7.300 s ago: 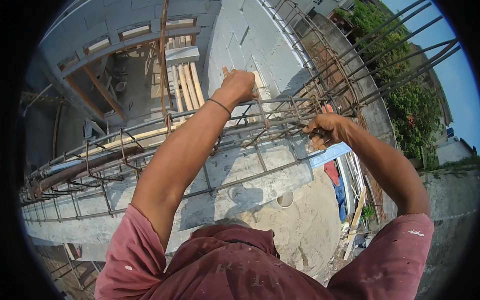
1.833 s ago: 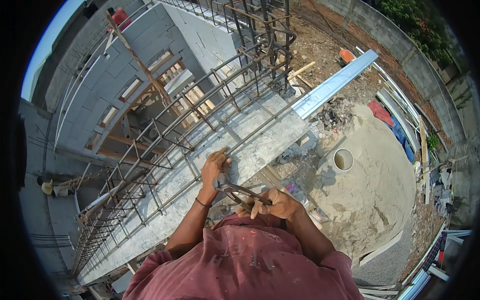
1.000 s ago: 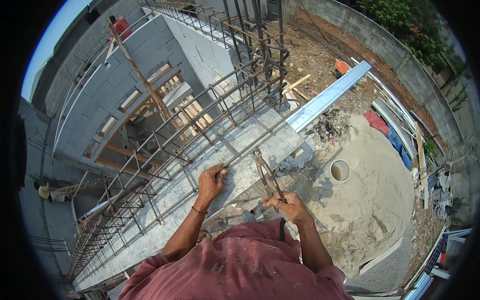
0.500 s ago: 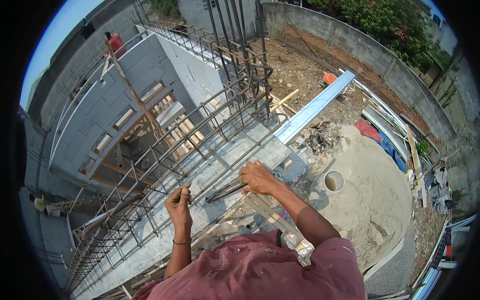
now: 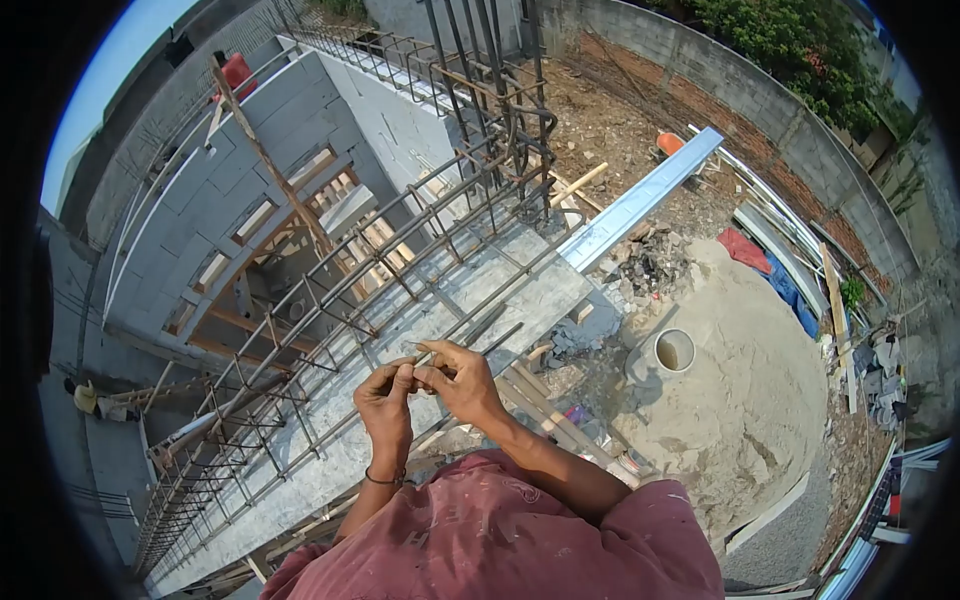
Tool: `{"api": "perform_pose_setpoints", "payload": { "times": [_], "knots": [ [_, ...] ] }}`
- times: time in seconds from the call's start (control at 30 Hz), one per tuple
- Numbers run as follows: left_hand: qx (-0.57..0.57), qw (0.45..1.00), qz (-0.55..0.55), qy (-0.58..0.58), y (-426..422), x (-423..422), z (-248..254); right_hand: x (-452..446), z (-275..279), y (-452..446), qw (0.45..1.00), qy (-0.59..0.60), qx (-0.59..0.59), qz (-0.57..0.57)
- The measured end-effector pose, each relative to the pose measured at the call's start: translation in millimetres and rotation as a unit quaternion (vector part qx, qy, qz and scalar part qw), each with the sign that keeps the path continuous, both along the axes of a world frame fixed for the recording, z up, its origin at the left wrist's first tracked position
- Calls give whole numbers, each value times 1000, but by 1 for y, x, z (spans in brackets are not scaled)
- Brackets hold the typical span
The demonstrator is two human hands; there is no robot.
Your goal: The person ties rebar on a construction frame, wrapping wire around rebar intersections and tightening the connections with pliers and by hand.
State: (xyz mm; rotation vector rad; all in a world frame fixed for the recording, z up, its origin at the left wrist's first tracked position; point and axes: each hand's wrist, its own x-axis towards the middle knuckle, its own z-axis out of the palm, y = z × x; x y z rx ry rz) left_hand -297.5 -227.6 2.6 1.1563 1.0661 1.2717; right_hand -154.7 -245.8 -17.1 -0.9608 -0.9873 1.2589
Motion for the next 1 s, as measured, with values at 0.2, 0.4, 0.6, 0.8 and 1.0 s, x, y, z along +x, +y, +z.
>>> {"api": "perform_pose_setpoints", "payload": {
  "times": [0.2,0.4,0.6,0.8,1.0],
  "knots": [
    [-20,998,-63,9,6,6,-3,25,2,-1,994,90,-48,-50],
    [192,962,-131,141,6,16,14,41,2,-12,991,113,-35,-55],
    [-105,950,-109,-273,-3,27,-5,29,-9,-12,887,451,-94,-30],
    [-360,804,-196,-430,12,13,-30,31,-4,-14,970,233,54,-37],
    [-479,724,-201,-454,26,26,-22,39,9,-15,972,230,28,-42]
  ]
}}
